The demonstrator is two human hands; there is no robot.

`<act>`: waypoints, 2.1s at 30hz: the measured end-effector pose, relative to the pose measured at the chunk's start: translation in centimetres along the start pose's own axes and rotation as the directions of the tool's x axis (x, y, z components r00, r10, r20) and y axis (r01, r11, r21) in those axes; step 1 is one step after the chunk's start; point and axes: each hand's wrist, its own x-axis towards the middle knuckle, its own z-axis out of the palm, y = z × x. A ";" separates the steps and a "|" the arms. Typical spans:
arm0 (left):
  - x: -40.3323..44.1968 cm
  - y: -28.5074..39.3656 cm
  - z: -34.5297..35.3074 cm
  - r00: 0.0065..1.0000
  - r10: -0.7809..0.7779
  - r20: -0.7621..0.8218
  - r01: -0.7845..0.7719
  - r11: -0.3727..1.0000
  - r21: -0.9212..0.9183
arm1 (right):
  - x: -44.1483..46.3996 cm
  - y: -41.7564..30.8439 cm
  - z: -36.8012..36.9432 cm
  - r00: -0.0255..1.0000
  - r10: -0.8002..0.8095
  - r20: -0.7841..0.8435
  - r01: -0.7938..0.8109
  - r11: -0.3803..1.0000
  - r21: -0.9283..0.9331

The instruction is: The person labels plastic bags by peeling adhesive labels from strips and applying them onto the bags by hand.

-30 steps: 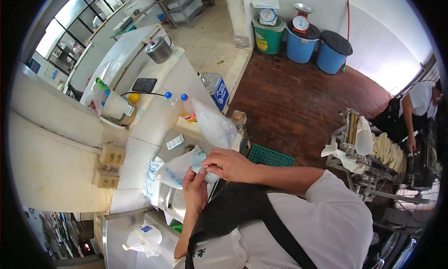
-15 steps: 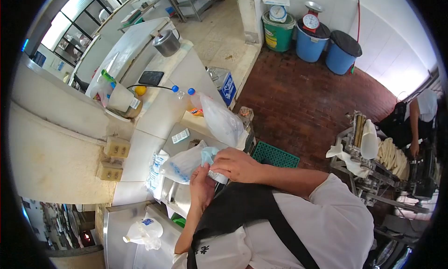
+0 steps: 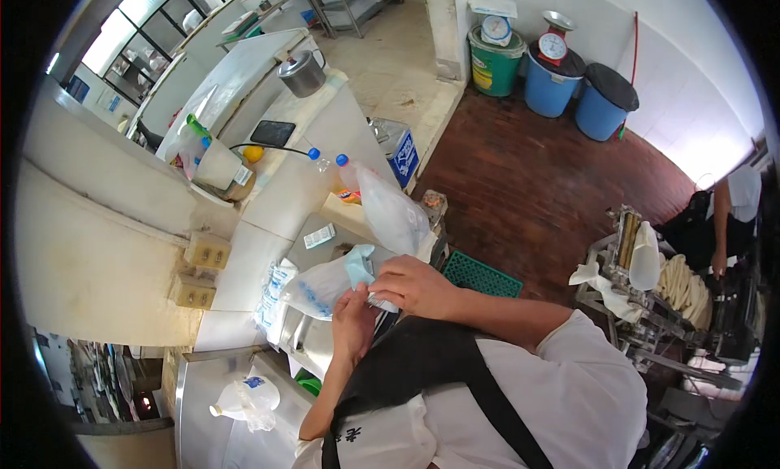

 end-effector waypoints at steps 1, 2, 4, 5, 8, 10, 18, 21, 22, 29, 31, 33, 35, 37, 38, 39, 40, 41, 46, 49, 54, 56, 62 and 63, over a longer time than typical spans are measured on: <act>0.1 0.0 -0.2 1.000 0.005 0.001 -0.005 1.000 -0.006 | 0.1 0.0 -0.3 1.000 -0.004 -0.002 0.004 1.000 0.005; 0.3 -0.2 -0.5 1.000 0.008 0.002 -0.008 1.000 -0.012 | 0.2 -0.1 -0.3 1.000 -0.007 -0.004 0.007 1.000 0.011; 0.1 0.0 -0.2 1.000 0.007 0.005 -0.006 0.999 -0.033 | 0.4 -0.1 -0.1 0.998 -0.048 -0.051 0.049 0.998 0.034; 0.0 0.3 0.4 1.000 0.006 0.011 -0.006 0.999 -0.049 | 0.6 0.0 -0.1 0.995 -0.070 -0.075 0.073 0.996 0.042; -0.2 0.5 0.7 1.000 -0.005 0.007 0.006 0.997 -0.077 | 0.6 -0.2 -0.2 0.994 -0.068 -0.082 0.074 0.995 0.070; -0.5 0.6 0.7 1.000 -0.026 0.001 0.026 0.990 -0.137 | 0.7 -0.5 -0.3 0.996 -0.066 -0.066 0.072 0.993 0.092; 0.2 -0.6 -0.5 1.000 0.010 -0.019 -0.012 0.997 -0.082 | 0.6 -0.5 0.0 0.998 0.065 0.003 -0.062 0.949 0.310; 0.1 -0.3 0.6 0.999 0.048 0.006 -0.048 0.996 -0.077 | 0.6 -0.7 -0.7 0.990 0.142 0.008 -0.133 0.903 0.408; 0.1 -0.3 0.8 0.997 0.071 0.018 -0.069 0.994 -0.087 | 0.5 -0.8 -1.0 0.980 0.191 0.048 -0.190 0.859 0.475; 0.6 1.3 -2.7 0.947 0.318 0.037 -0.315 0.947 -0.063 | 0.7 -0.9 -1.5 0.902 0.412 -0.130 -0.152 0.586 0.796; -0.5 3.5 -4.3 0.911 0.412 0.017 -0.411 0.911 -0.038 | 0.7 0.2 -1.4 0.908 0.405 -0.107 -0.164 0.579 0.799; -3.4 7.7 -6.0 0.861 0.509 -0.010 -0.509 0.860 -0.022 | 0.6 0.8 -1.1 0.894 0.443 -0.063 -0.224 0.565 0.794; -6.1 12.2 -8.7 0.711 0.703 -0.026 -0.689 0.703 0.178 | 0.6 1.0 -0.3 0.864 0.503 0.026 -0.329 0.524 0.786; -7.7 14.9 -6.5 0.239 0.934 -0.267 -0.622 0.358 0.696 | 0.8 1.0 0.8 0.841 0.531 0.104 -0.394 0.469 0.790; -8.2 15.4 -6.4 0.138 0.968 -0.208 -0.419 0.247 0.874 | 0.9 1.0 1.4 0.827 0.544 0.141 -0.426 0.443 0.789; -8.4 15.7 -6.5 0.056 0.991 -0.121 -0.175 0.129 0.976 | 1.0 1.1 1.9 0.824 0.541 0.169 -0.443 0.429 0.787; -7.9 15.4 -6.9 0.245 0.966 -0.081 -0.150 0.120 0.981 | 1.0 1.3 2.4 0.819 0.539 0.197 -0.461 0.414 0.785; -6.8 14.6 -7.4 0.428 0.902 -0.047 -0.125 0.110 0.986 | 1.0 1.3 2.8 0.811 0.539 0.227 -0.482 0.396 0.781; -0.7 9.4 -7.8 0.812 0.574 -0.107 0.049 0.115 0.992 | 1.3 3.3 4.8 0.712 0.577 0.401 -0.613 0.232 0.755; 0.5 7.7 -9.0 0.775 0.614 -0.149 -0.046 0.290 0.956 | 1.7 4.7 6.7 0.689 0.554 0.468 -0.653 0.194 0.732; 0.5 7.4 -9.0 0.741 0.656 -0.146 -0.032 0.251 0.967 | 3.2 6.0 12.4 0.693 0.544 0.474 -0.680 0.272 0.681; 0.4 7.5 -8.5 0.742 0.650 -0.165 -0.021 0.269 0.963 | 3.6 6.7 14.7 0.739 0.524 0.423 -0.618 0.277 0.736; 0.5 7.9 -8.1 0.754 0.628 -0.194 -0.004 0.299 0.954 | 3.4 8.2 16.0 0.663 0.560 0.497 -0.641 0.083 0.763; 0.4 8.0 -7.8 0.766 0.604 -0.222 0.028 0.314 0.949 | 3.3 8.1 16.1 0.653 0.600 0.462 -0.635 0.102 0.765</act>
